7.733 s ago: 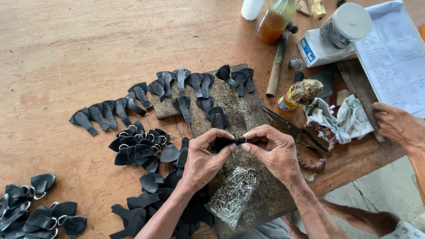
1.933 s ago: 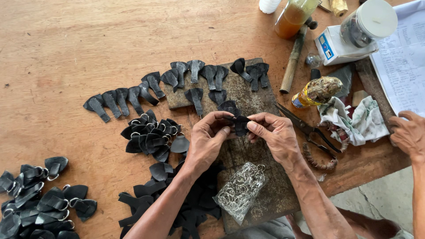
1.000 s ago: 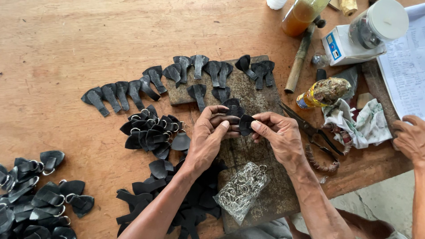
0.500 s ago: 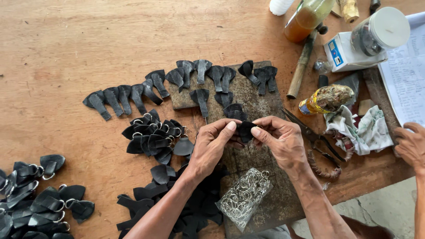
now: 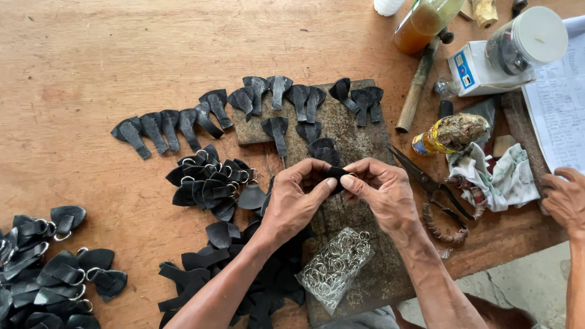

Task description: The person picks up black rubber or leather pieces and attaches metal split rings through their holes by hand, folding the material over the ring to secure it, then sets the finished keychain piece on the table with completed ones. They repeat this assembly one piece at a time, occasionally reaching for a new piece and ring.

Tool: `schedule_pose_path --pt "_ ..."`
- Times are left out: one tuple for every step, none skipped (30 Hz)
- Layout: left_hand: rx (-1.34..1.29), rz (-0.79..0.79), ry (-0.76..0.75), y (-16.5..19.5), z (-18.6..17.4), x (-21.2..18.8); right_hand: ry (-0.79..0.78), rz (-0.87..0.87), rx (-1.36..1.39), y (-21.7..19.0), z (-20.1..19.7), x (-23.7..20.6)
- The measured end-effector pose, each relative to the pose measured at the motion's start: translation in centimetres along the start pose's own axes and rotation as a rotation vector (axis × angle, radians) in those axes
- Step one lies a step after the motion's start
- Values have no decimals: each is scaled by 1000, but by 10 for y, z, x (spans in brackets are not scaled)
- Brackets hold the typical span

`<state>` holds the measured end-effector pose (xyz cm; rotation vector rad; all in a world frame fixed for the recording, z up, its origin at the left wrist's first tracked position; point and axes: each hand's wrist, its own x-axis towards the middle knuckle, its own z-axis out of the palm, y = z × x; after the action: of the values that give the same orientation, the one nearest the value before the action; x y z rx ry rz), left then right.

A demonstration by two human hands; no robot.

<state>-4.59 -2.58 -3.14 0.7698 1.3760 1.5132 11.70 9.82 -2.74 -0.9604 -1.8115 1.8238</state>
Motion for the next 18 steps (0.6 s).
schedule_pose_path --pt "47 10 21 1 2 0 -1 17 -8 -1 0 -1" --pt "98 16 27 1 4 -1 -27 28 -2 -3 -1 -1" --pt "149 23 36 1 6 -2 -56 39 4 -5 -3 -1" --pt "199 30 48 1 7 -2 -88 50 9 -6 -4 -1" --pt "229 57 46 1 8 -3 -96 36 1 -6 -5 -1" --pt "259 85 44 0 8 -3 -104 21 -9 -5 -7 -1" --pt "290 115 40 -1 9 -2 -110 5 -18 -4 -8 -1" --pt "307 179 40 -2 10 -1 -93 2 -55 -2 -9 -1" --pt "324 243 39 -4 10 0 -76 -2 -91 1 -10 0" --pt "341 306 35 -7 11 0 -57 -4 -128 4 -10 0" --pt "366 372 52 -9 12 0 -42 -24 -160 8 -10 -1" --pt "392 438 71 -12 14 -1 -29 -46 -192 11 -9 -2" --pt "419 505 88 -14 15 -1 -15 -69 -223 13 -7 -2" --pt "449 510 80 -16 16 -3 4 -118 -279 16 -5 -4" --pt "478 515 73 -16 18 -5 23 -168 -336 17 -1 -6" --pt "508 519 65 -16 19 -7 42 -216 -392 17 1 -8" --pt "480 467 63 -15 20 -7 33 -172 -357 14 2 -9" --pt "453 417 62 -13 20 -8 24 -130 -322 10 1 -9"
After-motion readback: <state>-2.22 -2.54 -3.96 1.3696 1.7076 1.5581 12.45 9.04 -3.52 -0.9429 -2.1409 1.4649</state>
